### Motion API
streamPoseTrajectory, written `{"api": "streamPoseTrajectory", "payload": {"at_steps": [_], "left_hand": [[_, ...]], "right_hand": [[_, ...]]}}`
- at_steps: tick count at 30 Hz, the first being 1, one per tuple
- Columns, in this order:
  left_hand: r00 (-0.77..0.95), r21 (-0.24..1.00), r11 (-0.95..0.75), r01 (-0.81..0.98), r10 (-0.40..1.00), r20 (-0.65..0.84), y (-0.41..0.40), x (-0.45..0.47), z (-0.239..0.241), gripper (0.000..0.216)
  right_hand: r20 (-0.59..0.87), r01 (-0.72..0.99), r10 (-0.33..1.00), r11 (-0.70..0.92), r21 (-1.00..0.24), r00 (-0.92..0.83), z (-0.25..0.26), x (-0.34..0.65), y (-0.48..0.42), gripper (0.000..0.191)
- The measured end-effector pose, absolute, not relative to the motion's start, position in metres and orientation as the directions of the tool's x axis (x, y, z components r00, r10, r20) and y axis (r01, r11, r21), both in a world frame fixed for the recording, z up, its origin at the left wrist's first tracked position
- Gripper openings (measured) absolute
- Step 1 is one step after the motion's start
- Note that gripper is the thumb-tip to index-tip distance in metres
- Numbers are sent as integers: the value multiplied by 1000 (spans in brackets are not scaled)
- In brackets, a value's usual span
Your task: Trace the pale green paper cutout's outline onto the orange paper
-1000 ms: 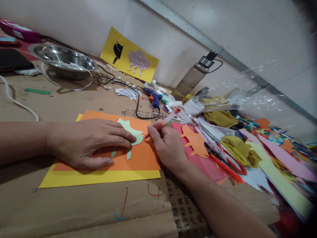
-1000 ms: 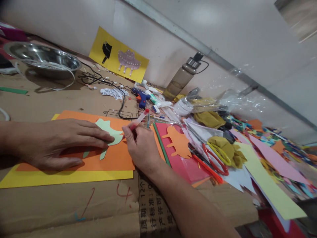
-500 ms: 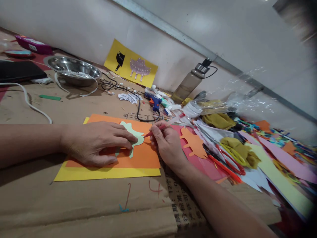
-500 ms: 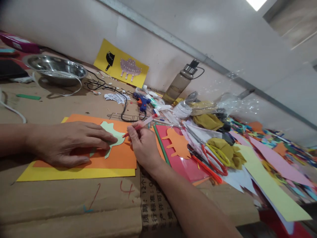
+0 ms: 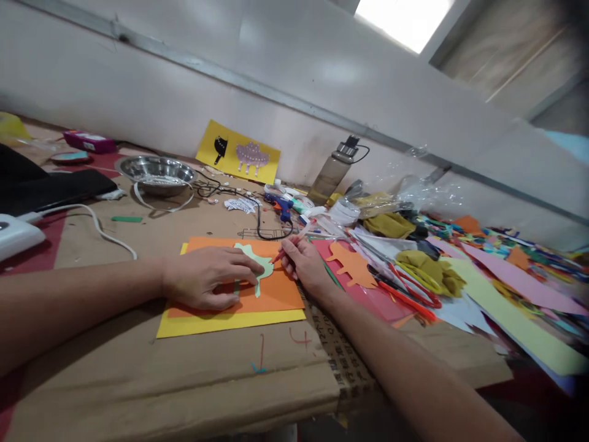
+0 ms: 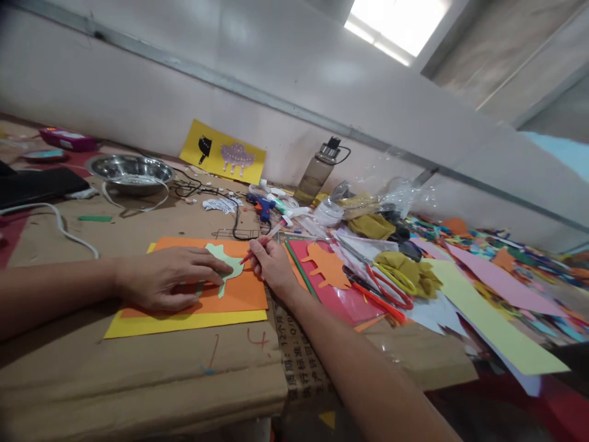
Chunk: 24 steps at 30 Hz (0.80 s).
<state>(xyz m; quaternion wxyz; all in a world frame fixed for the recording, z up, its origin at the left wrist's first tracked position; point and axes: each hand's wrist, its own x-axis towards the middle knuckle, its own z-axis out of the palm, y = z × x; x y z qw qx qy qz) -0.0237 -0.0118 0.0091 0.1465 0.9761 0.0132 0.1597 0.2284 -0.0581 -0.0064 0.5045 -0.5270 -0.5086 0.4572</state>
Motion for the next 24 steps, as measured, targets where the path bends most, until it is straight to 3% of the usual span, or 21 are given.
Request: {"api": "streamPoseTrajectory", "payload": {"at_steps": [9, 24], "left_hand": [[949, 273, -962, -28, 60, 309, -6, -25, 5, 30], [944, 236, -971, -29, 51, 326, -5, -25, 5, 29]], "right_hand": [[38, 59, 990, 30, -998, 137, -6, 225, -56, 51], [33, 59, 994, 27, -998, 103, -8, 229, -48, 48]]}}
